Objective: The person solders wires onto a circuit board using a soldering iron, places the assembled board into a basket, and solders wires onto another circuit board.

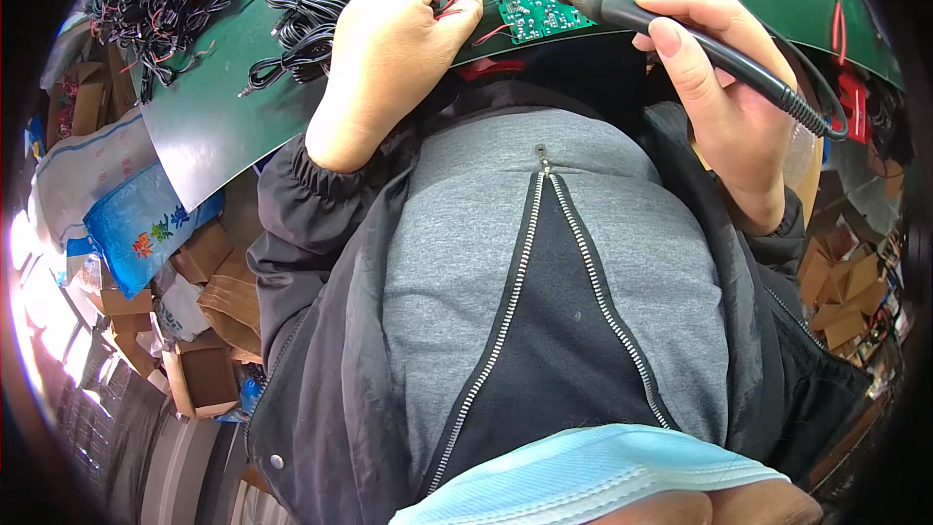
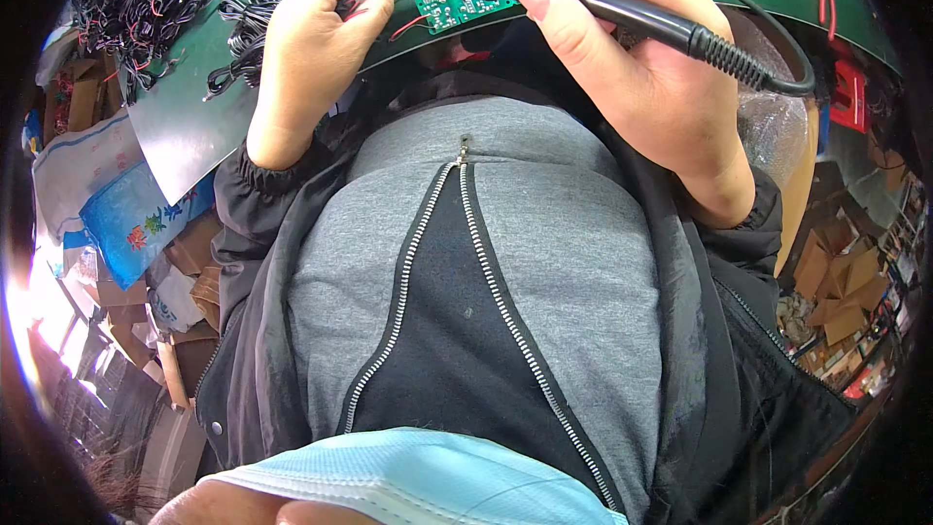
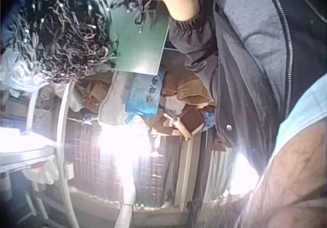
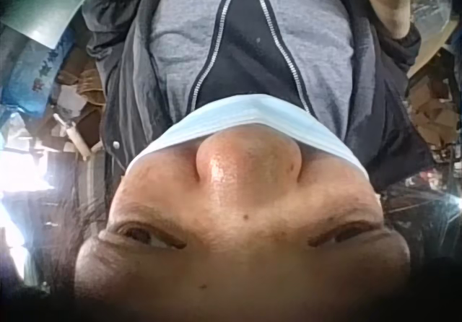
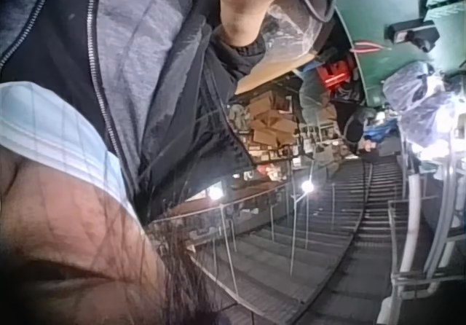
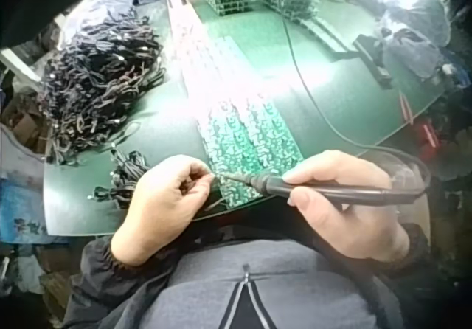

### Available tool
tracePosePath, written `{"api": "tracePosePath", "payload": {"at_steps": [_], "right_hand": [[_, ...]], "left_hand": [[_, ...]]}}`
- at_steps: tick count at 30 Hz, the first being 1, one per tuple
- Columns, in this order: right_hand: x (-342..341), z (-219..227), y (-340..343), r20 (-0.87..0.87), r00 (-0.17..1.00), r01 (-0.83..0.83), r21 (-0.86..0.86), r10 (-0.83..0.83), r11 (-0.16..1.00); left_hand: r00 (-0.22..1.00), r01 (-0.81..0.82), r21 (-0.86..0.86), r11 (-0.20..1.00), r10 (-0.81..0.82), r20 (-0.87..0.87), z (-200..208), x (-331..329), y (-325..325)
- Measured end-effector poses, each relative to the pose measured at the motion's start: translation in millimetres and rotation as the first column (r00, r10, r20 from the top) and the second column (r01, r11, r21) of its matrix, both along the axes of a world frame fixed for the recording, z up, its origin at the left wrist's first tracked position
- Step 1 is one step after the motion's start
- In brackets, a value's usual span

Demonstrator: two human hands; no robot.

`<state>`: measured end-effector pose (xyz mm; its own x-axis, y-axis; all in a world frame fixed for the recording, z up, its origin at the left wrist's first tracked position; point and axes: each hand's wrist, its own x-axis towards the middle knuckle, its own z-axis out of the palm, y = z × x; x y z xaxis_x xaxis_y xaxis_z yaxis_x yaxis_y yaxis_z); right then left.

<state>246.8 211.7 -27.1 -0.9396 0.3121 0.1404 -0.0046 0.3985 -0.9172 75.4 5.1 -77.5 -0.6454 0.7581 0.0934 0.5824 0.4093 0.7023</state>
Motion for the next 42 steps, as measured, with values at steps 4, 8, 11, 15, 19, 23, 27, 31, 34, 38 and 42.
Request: {"api": "tracePosePath", "payload": {"at_steps": [4, 8, 11, 15, 19, 23, 27, 31, 34, 38, 42], "right_hand": [[-4, 1, 1, 0.023, 0.999, -0.024, 0.003, 0.024, 1.000], [-6, 3, 1, 0.030, 0.998, -0.063, 0.036, 0.062, 0.997], [-4, 3, -3, 0.016, 1.000, -0.003, -0.011, 0.003, 1.000], [2, 10, -2, 0.032, 0.998, 0.050, 0.007, -0.051, 0.999], [9, 13, 0, 0.062, 0.998, 0.026, 0.045, -0.029, 0.999], [13, 14, -2, 0.072, 0.997, 0.027, 0.029, -0.029, 0.999], [14, 15, -3, 0.075, 0.997, -0.029, 0.079, 0.023, 0.996], [13, 8, -3, 0.080, 0.997, -0.008, 0.077, 0.002, 0.997], [12, 4, 1, 0.026, 0.998, -0.061, 0.089, 0.059, 0.994], [11, 3, 3, 0.023, 0.997, -0.082, 0.102, 0.080, 0.991], [10, 7, 5, 0.042, 0.996, -0.081, 0.093, 0.077, 0.992]], "left_hand": [[1.000, -0.004, 0.024, 1.000, 0.004, -0.007, -2, 0, 1], [1.000, 0.003, 0.012, 1.000, -0.003, -0.011, -2, 0, 0], [1.000, -0.007, 0.023, 1.000, 0.007, -0.009, 0, 1, 1], [0.999, -0.009, 0.070, 0.998, 0.011, -0.034, 6, 1, 2], [0.999, -0.008, 0.091, 0.996, 0.013, -0.047, 6, 2, 1], [0.998, -0.003, 0.084, 0.996, 0.008, -0.059, 8, 2, 1], [0.956, 0.108, 0.044, 0.993, -0.091, -0.279, 21, -8, 0], [0.982, 0.034, -0.176, 0.984, -0.066, -0.176, 50, -27, 1], [0.978, 0.008, -0.385, 0.923, -0.087, -0.189, 64, -32, 4], [0.998, -0.061, -0.254, 0.965, 0.059, -0.017, 66, -21, 4], [0.991, -0.090, -0.121, 0.989, 0.101, 0.088, 61, -24, 4]]}}
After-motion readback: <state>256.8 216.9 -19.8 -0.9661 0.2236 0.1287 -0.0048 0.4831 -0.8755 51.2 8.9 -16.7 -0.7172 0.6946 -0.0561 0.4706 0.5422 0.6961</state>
